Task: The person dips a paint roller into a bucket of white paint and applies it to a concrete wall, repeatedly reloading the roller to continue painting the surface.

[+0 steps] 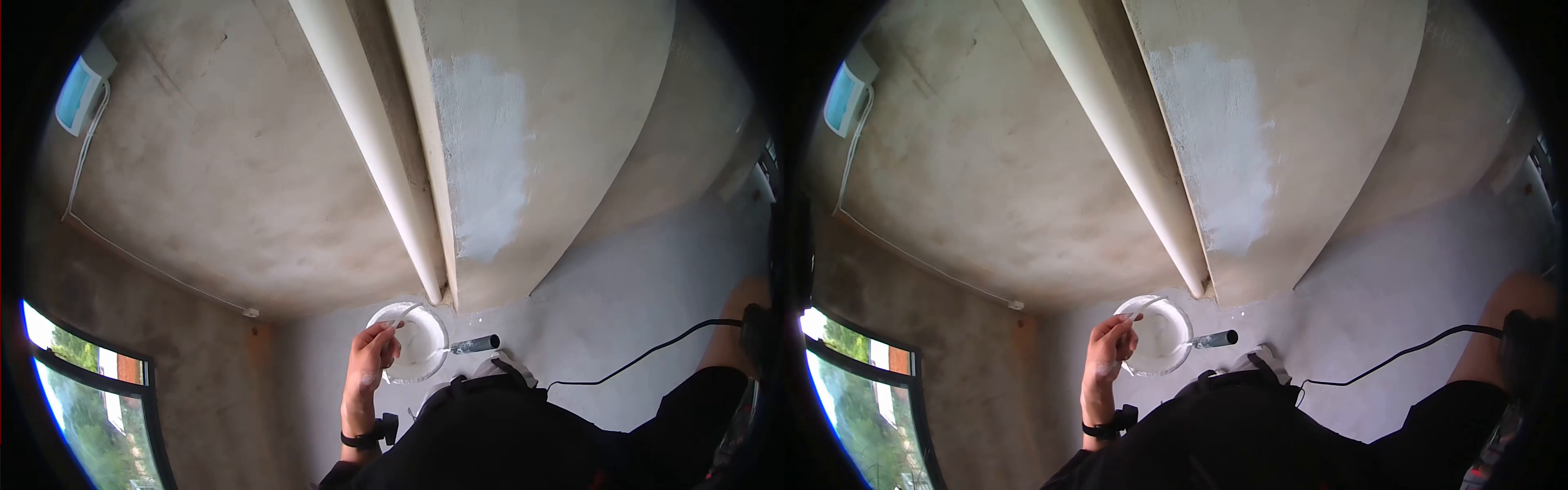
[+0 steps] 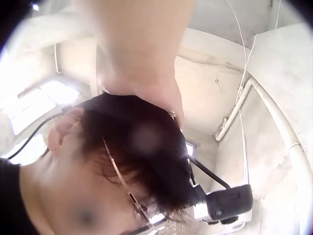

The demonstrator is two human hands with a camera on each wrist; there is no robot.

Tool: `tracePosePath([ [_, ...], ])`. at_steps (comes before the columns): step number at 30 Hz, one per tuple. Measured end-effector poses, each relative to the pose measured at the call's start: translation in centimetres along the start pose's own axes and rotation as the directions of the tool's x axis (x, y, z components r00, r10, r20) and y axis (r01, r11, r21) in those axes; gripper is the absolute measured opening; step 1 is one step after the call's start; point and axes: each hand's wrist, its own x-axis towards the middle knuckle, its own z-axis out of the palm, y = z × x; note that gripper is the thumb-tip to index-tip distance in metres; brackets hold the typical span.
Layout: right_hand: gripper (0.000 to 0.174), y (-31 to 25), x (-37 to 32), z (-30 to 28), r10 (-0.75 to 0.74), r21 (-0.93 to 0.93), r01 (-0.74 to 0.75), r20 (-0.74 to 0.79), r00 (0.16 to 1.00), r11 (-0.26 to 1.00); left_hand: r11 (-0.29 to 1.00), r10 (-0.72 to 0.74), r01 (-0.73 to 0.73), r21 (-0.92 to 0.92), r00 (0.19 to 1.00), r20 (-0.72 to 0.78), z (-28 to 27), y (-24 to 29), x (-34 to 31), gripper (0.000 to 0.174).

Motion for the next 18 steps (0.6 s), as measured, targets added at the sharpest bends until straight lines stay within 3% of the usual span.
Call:
tracePosePath([
  [18, 0.049, -2.1, -2.9, 1.0, -0.008, -0.108, -0.011, -0.178, 0.984, 0.994, 0.999, 0.04, -0.04, -0.007, 0.998, 0.037, 0.4, 0.1, 0.0, 0.023],
])
